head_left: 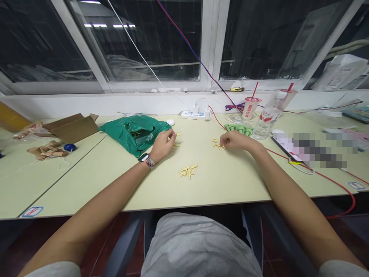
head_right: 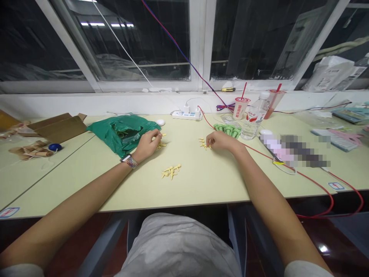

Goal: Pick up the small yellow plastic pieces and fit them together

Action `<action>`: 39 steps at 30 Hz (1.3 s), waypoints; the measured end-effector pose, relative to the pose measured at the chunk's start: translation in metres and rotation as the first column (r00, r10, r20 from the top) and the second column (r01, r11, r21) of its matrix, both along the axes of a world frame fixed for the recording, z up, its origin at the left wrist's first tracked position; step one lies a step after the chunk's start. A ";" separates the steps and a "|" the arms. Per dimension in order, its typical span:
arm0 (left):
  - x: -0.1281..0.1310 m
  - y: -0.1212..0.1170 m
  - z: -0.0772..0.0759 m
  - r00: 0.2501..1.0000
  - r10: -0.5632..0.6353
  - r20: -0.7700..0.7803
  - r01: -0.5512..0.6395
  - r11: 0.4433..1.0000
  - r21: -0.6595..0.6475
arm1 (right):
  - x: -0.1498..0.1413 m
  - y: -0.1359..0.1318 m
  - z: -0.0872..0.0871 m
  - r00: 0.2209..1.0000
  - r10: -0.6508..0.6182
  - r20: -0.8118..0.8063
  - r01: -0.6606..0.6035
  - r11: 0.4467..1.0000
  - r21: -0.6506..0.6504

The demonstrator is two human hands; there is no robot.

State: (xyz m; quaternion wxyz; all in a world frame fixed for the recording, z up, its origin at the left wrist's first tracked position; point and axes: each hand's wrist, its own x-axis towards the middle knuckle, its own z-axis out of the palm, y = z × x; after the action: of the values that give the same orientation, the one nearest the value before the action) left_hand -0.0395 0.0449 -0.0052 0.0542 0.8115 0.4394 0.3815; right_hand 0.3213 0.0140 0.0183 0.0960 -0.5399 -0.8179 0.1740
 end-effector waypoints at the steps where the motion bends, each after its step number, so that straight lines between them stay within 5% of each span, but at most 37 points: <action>1: -0.003 0.004 0.000 0.999 0.030 -0.025 -0.030 1.000 0.004 | 0.000 0.000 -0.001 1.000 0.002 -0.002 -0.002 1.000 0.004; 13: -0.017 0.022 -0.004 0.983 0.035 -0.180 -0.048 0.997 -0.068 | -0.015 -0.009 -0.001 0.994 0.009 -0.110 0.006 0.991 0.134; 21: -0.017 0.021 -0.005 0.969 0.143 -0.201 -0.150 0.988 -0.024 | -0.074 -0.039 -0.015 0.846 0.444 -0.294 -0.337 0.874 0.352; 25: -0.015 0.019 -0.005 0.962 0.196 -0.191 -0.196 0.980 0.017 | -0.097 -0.056 -0.026 0.836 0.465 -0.291 -0.375 0.872 0.316; 33: -0.013 0.018 -0.006 0.987 -0.159 -0.004 0.154 0.960 -0.233 | -0.099 -0.053 -0.032 0.833 0.464 -0.303 -0.385 0.878 0.286; 39: -0.010 0.011 0.002 0.973 -0.228 -0.029 0.211 0.938 -0.274 | -0.100 -0.052 -0.028 0.837 0.387 -0.387 -0.312 0.918 0.243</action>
State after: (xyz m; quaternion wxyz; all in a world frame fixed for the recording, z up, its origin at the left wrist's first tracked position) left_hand -0.0497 0.0558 -0.0035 0.1926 0.8517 0.3952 0.2851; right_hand 0.2209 -0.0382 -0.0102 0.2848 -0.3194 -0.8734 0.2323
